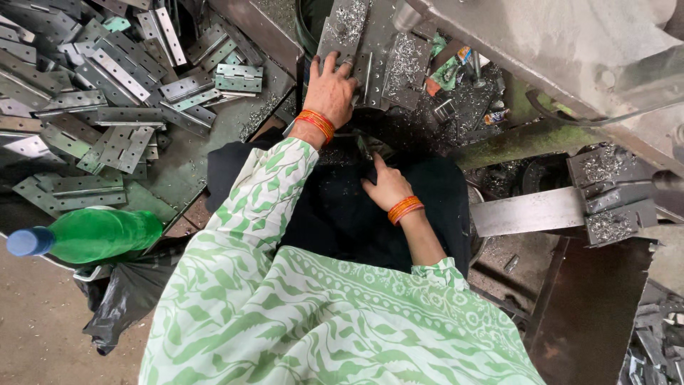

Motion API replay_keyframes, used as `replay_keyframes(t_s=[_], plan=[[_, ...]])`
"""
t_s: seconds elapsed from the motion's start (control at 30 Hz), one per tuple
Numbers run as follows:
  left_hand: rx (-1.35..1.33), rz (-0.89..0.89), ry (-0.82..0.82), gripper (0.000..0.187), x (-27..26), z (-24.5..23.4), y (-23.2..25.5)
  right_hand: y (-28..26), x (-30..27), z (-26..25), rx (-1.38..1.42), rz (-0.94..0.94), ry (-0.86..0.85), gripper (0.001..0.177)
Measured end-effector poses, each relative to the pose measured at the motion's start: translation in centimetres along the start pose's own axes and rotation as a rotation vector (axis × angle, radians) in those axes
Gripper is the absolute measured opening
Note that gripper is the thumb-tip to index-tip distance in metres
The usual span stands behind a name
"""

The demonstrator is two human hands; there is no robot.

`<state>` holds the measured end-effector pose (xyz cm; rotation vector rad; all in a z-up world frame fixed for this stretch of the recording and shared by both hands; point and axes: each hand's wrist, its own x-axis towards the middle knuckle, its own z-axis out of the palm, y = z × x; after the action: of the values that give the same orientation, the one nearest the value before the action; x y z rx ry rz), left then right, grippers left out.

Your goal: The person sits on the floor in a workshop and operates a manual press machine. They repeatedly pick up metal brackets from a pile, place them into the machine's die, and pull a lever to stamp the metal. After each cycle, the person removes the processed bracket and places it into a separate pile.

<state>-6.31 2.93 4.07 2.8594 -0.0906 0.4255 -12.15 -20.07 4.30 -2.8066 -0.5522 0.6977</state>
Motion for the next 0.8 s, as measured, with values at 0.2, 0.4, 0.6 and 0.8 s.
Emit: replay_keyframes(t_s=[0.2, 0.4, 0.6, 0.8], plan=[[0.135, 0.015, -0.102, 0.031, 1.3, 0.8, 0.7, 0.4, 0.3, 0.3, 0.005, -0.016, 0.0, 0.083], [0.153, 0.052, -0.015, 0.032, 1.4, 3.8, 0.7, 0.3, 0.2, 0.4, 0.014, -0.005, -0.001, 0.083], [0.284, 0.183, 0.108, 0.022, 0.2, 5.2, 1.2, 0.7, 0.4, 0.9, 0.014, -0.033, 0.026, 0.084], [0.318, 0.291, 0.18, 0.024, -2.7, 3.8, 2.1, 1.0, 0.4, 1.0, 0.019, -0.043, 0.044, 0.081]])
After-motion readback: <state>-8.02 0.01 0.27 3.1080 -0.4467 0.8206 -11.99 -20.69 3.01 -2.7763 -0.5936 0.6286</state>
